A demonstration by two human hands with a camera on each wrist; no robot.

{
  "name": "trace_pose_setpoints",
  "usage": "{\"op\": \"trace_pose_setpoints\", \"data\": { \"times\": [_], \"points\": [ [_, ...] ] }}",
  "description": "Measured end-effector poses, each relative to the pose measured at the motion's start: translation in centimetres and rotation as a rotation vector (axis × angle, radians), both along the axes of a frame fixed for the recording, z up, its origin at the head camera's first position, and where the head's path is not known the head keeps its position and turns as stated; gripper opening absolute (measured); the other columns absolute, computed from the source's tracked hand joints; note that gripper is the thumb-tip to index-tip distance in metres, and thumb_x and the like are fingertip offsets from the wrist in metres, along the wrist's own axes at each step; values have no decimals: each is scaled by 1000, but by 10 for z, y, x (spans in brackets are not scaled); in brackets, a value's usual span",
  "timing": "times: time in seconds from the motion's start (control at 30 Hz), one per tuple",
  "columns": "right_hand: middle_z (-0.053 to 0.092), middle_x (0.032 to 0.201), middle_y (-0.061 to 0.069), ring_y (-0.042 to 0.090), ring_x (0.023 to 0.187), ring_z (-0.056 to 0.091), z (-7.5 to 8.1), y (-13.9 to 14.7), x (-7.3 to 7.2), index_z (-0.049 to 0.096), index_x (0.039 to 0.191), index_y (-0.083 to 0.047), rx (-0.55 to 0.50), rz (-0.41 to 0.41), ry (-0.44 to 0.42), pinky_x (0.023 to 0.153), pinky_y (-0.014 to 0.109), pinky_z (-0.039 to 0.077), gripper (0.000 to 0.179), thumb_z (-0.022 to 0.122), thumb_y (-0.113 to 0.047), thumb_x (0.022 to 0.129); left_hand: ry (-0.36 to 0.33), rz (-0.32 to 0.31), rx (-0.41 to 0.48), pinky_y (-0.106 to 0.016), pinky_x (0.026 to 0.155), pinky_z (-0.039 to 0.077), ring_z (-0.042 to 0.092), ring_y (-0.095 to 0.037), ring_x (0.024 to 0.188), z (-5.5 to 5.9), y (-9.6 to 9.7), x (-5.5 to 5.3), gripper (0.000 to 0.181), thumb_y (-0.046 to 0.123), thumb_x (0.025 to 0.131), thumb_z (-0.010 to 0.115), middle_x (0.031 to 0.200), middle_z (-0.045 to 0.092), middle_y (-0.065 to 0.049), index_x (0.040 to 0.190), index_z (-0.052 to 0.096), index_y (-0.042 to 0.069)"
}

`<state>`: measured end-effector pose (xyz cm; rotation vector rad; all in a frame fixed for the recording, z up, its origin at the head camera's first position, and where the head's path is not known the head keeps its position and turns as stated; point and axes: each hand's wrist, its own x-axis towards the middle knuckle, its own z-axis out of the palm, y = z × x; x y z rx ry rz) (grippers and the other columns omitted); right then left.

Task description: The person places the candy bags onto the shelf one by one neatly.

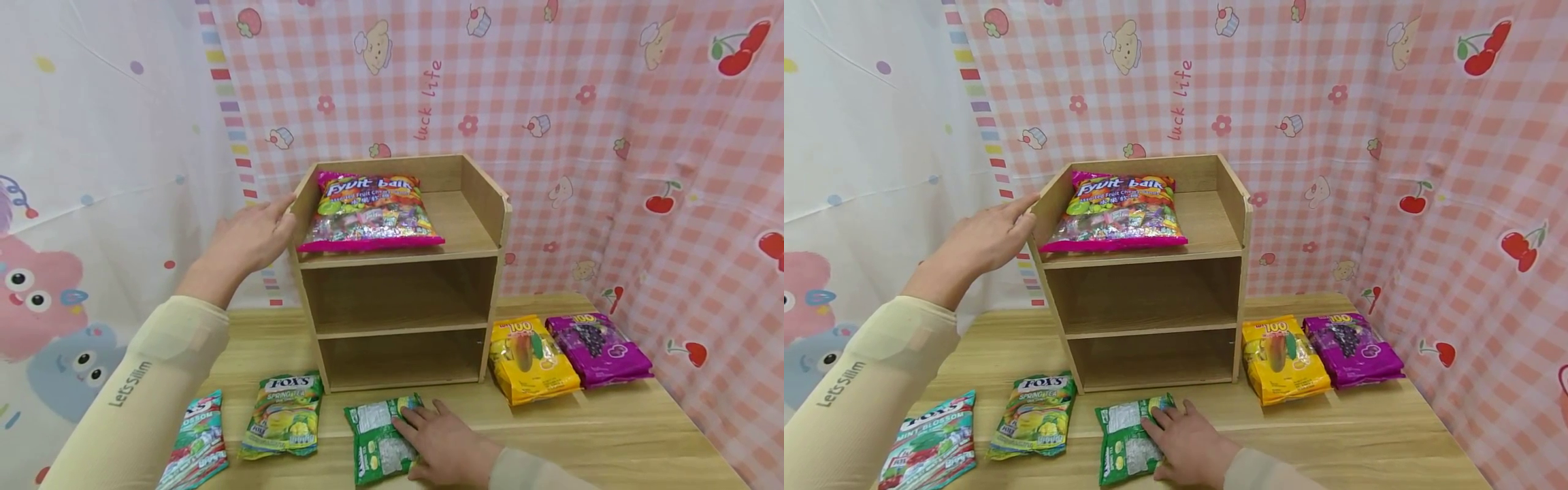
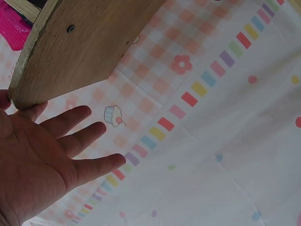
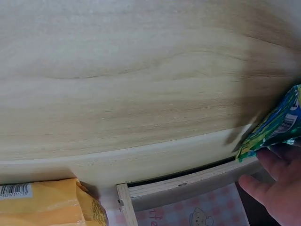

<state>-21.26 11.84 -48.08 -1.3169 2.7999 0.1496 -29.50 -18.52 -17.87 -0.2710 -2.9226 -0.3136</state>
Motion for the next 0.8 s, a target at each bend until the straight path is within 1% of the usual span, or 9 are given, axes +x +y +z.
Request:
{"op": "trace_pose_setpoints", "data": {
  "times": [0.13,0.27,0.37,0.43,0.5,0.6,0.7,0.77,0.8],
  "points": [
    [44,151,8,27,136,46,-1,5,0,39,153,-14,18,-33,25,106,54,39,72,54,-56,97,-1,-1,6,-75,104,18,23,-46,144,0,1,0,62,45,101,13,162,24,-15,160,16,29],
    [48,148,10,28,134,48,1,10,-1,43,150,-12,36,-84,55,106,52,40,65,54,-51,99,-3,-4,10,-76,104,16,23,-46,144,1,1,0,62,45,101,13,162,24,-14,160,16,30],
    [51,145,10,27,131,51,1,13,-2,47,148,-11,52,-91,94,105,51,42,61,53,-48,100,-8,-2,15,-75,104,16,23,-46,144,1,1,0,62,45,101,14,162,24,-14,160,15,30],
    [53,144,10,26,129,53,0,15,-3,48,147,-11,57,-82,115,103,50,43,59,52,-47,101,-12,0,17,-76,104,15,22,-46,144,1,1,0,62,45,100,14,162,23,-14,160,15,29],
    [53,144,10,27,128,54,-1,16,-3,49,146,-11,51,-72,119,103,49,44,56,50,-45,102,-12,-2,13,-76,104,16,23,-46,144,1,1,0,62,44,100,14,162,24,-14,160,15,29],
    [57,138,9,26,119,60,-2,17,-4,53,143,-12,23,-40,154,97,46,49,52,52,-43,102,-7,-5,5,-76,103,18,25,-46,143,0,1,0,62,42,100,13,161,25,-14,161,16,28],
    [63,128,6,21,104,67,0,17,-6,59,137,-12,-32,-10,188,86,40,55,43,58,-35,100,-6,-6,-5,-75,102,20,25,-47,143,0,1,0,62,43,101,13,161,25,-14,161,15,27],
    [66,122,5,18,98,68,4,18,-7,63,132,-12,-94,-13,169,79,37,57,37,61,-27,98,-8,-4,-7,-75,102,20,25,-47,143,0,1,0,62,44,101,12,161,25,-15,161,15,27],
    [68,120,5,18,96,69,7,18,-8,65,130,-11,-138,-22,143,78,37,57,35,62,-23,97,-10,-3,-7,-75,103,20,25,-47,143,-1,1,0,62,45,101,12,161,25,-15,161,14,27]
  ]
}}
